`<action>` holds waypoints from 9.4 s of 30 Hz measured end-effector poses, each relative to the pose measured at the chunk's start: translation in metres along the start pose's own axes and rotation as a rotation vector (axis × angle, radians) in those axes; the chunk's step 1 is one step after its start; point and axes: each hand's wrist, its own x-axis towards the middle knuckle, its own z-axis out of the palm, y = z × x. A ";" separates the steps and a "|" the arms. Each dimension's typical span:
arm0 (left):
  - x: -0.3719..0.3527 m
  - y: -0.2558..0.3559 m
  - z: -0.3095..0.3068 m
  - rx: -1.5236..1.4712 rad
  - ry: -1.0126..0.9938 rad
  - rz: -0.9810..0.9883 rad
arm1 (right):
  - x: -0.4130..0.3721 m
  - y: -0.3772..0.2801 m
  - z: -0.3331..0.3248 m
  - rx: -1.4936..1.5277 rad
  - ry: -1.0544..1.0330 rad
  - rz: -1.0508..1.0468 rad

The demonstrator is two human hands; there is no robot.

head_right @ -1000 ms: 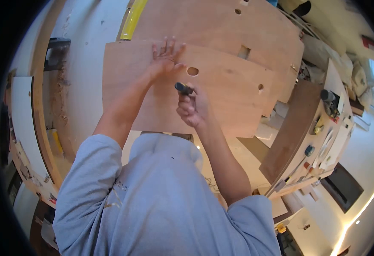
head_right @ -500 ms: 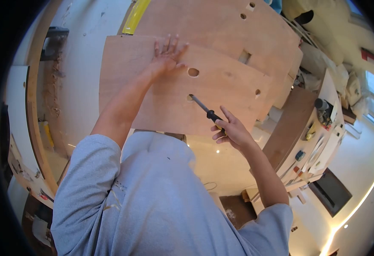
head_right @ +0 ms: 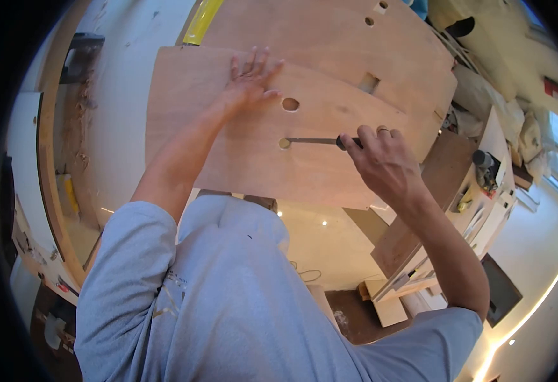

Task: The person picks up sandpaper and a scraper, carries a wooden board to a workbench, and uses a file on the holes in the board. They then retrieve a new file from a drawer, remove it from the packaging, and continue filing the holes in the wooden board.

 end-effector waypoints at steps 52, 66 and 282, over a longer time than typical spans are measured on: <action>0.009 -0.003 0.015 0.104 0.046 0.048 | 0.129 -0.202 0.026 3.220 0.598 1.180; 0.012 -0.001 0.011 0.093 -0.001 0.059 | 0.098 -0.177 0.049 3.188 0.453 1.301; 0.008 0.003 0.004 0.018 -0.039 0.005 | 0.009 -0.189 0.067 2.293 -0.260 1.192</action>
